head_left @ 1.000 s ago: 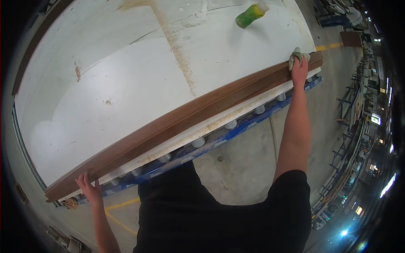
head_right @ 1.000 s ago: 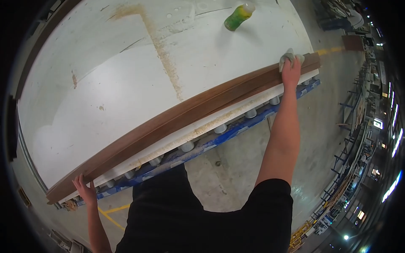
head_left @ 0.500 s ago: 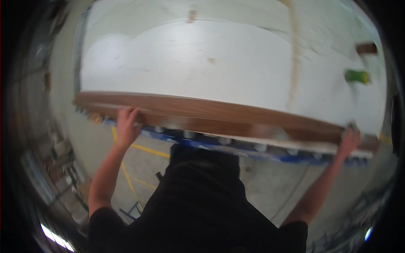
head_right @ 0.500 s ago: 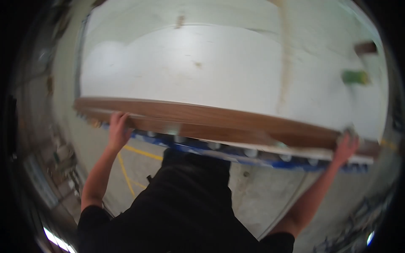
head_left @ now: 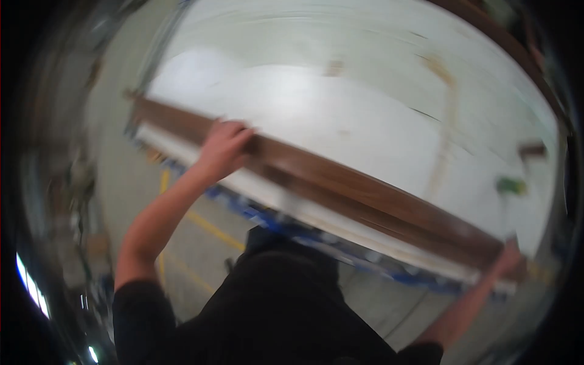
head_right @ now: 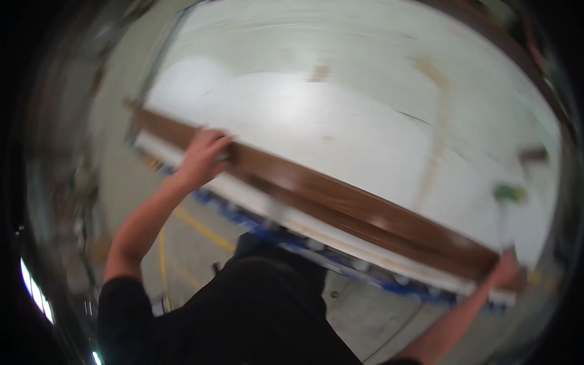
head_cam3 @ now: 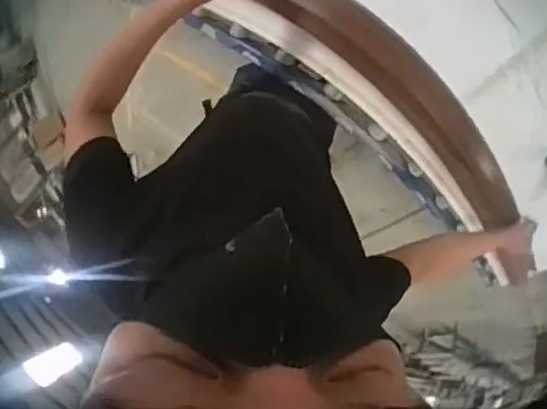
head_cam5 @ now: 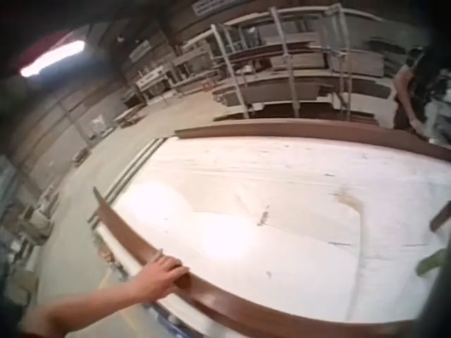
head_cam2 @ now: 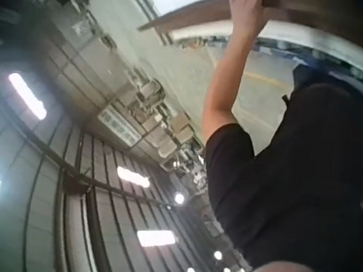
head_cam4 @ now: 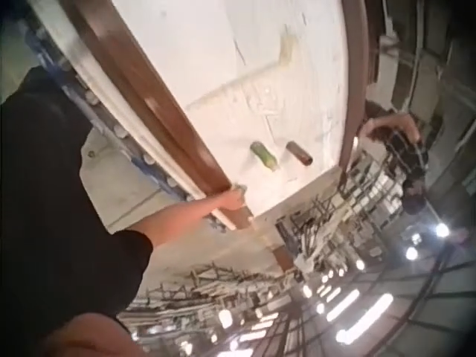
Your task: The person is cleaning and polishing long wooden beams using a cloth and cleaning solution on an industrial workbench.
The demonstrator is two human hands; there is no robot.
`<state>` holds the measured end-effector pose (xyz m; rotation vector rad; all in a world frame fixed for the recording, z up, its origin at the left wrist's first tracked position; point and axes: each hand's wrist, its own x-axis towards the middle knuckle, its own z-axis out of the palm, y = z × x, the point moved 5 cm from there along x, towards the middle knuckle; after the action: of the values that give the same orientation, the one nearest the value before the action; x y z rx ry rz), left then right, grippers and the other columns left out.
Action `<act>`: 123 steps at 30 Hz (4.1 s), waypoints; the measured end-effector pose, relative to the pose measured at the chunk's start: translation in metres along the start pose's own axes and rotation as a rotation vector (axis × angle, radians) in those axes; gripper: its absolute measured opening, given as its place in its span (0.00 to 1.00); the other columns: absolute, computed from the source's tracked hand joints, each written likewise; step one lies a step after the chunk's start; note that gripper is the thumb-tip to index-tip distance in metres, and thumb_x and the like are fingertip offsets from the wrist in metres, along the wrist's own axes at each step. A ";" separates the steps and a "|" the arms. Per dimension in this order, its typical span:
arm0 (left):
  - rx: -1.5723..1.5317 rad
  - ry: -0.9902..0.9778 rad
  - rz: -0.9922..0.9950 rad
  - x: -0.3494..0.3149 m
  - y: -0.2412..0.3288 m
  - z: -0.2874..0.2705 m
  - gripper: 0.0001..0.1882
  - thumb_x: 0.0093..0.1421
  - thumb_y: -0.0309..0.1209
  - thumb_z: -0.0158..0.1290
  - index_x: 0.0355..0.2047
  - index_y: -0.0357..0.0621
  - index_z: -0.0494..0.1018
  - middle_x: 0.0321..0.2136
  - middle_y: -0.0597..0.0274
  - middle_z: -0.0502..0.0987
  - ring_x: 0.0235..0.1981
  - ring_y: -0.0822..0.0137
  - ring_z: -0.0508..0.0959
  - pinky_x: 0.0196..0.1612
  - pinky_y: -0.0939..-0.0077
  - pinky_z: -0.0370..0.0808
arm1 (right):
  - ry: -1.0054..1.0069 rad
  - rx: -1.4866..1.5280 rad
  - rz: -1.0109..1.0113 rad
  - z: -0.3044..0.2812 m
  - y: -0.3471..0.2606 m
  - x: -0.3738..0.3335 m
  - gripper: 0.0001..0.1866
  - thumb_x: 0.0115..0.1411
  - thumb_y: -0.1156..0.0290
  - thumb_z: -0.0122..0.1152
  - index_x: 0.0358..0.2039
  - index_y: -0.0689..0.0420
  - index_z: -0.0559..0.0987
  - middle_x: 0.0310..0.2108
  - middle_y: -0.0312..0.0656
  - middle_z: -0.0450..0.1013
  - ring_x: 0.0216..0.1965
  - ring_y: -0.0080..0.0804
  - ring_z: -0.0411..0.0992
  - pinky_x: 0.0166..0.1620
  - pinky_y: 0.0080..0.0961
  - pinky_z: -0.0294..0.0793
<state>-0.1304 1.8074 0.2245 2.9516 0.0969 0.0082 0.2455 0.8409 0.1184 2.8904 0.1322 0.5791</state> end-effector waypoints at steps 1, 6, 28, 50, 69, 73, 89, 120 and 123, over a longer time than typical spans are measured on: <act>-0.009 0.039 -0.003 0.004 -0.009 0.015 0.35 0.47 0.24 0.71 0.58 0.45 0.76 0.53 0.50 0.76 0.58 0.45 0.75 0.70 0.41 0.66 | -0.048 -0.054 -0.022 0.017 -0.014 0.001 0.13 0.71 0.59 0.62 0.44 0.51 0.90 0.41 0.47 0.85 0.43 0.44 0.82 0.48 0.44 0.81; 0.005 -0.073 -0.011 0.017 -0.047 0.053 0.36 0.52 0.21 0.69 0.63 0.39 0.71 0.59 0.40 0.73 0.61 0.37 0.73 0.65 0.50 0.72 | 0.163 -0.002 0.478 0.007 -0.051 0.026 0.34 0.54 0.39 0.72 0.46 0.58 0.88 0.53 0.52 0.82 0.58 0.54 0.77 0.63 0.47 0.76; 0.145 -0.417 0.081 0.159 0.130 0.149 0.32 0.59 0.35 0.68 0.62 0.48 0.68 0.56 0.52 0.74 0.60 0.47 0.75 0.56 0.43 0.79 | 0.630 0.984 1.008 -0.161 -0.209 -0.219 0.12 0.67 0.71 0.63 0.48 0.63 0.82 0.37 0.39 0.80 0.40 0.24 0.75 0.47 0.25 0.75; -0.350 0.084 0.294 -0.026 0.147 0.161 0.47 0.55 0.25 0.64 0.73 0.32 0.56 0.70 0.36 0.64 0.74 0.35 0.60 0.76 0.34 0.54 | -0.292 0.886 -0.331 -0.252 -0.662 -0.263 0.38 0.57 0.56 0.68 0.69 0.48 0.74 0.75 0.42 0.62 0.77 0.41 0.56 0.81 0.58 0.37; -0.181 -0.020 0.095 -0.011 0.188 0.164 0.53 0.53 0.37 0.75 0.73 0.37 0.59 0.65 0.38 0.66 0.66 0.35 0.66 0.75 0.39 0.57 | -0.177 0.204 0.289 -0.034 -0.150 -0.107 0.29 0.72 0.47 0.56 0.68 0.46 0.75 0.74 0.43 0.64 0.77 0.55 0.55 0.76 0.70 0.46; -0.109 -0.056 0.068 0.019 0.230 0.182 0.50 0.53 0.44 0.74 0.70 0.37 0.63 0.60 0.40 0.70 0.62 0.36 0.68 0.75 0.34 0.53 | -0.241 0.330 0.126 -0.048 -0.238 -0.113 0.32 0.67 0.51 0.61 0.67 0.55 0.75 0.71 0.52 0.67 0.75 0.58 0.58 0.76 0.68 0.45; -0.197 -0.150 0.136 0.036 0.297 0.173 0.41 0.54 0.29 0.73 0.66 0.40 0.67 0.65 0.41 0.69 0.68 0.36 0.66 0.73 0.43 0.61 | -0.045 0.563 -0.102 -0.044 -0.175 -0.116 0.26 0.55 0.50 0.73 0.53 0.44 0.83 0.53 0.36 0.79 0.67 0.45 0.71 0.75 0.64 0.52; -0.038 -0.229 -0.112 -0.019 0.168 0.143 0.43 0.56 0.24 0.70 0.70 0.43 0.64 0.67 0.44 0.68 0.73 0.39 0.64 0.78 0.37 0.53 | -0.199 0.294 0.388 0.014 -0.076 -0.084 0.36 0.69 0.43 0.60 0.71 0.46 0.71 0.78 0.50 0.56 0.79 0.61 0.48 0.75 0.73 0.44; -0.048 -0.242 -0.086 -0.017 0.168 0.149 0.42 0.56 0.24 0.70 0.70 0.43 0.64 0.66 0.44 0.68 0.72 0.39 0.64 0.78 0.38 0.53 | -0.140 0.331 0.407 0.036 0.003 -0.075 0.36 0.69 0.42 0.59 0.71 0.48 0.72 0.78 0.48 0.57 0.79 0.60 0.49 0.76 0.70 0.44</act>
<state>-0.1351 1.6141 0.1093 2.8708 0.1863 -0.3521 0.1903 0.8226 0.0587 3.2915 -0.4298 0.4461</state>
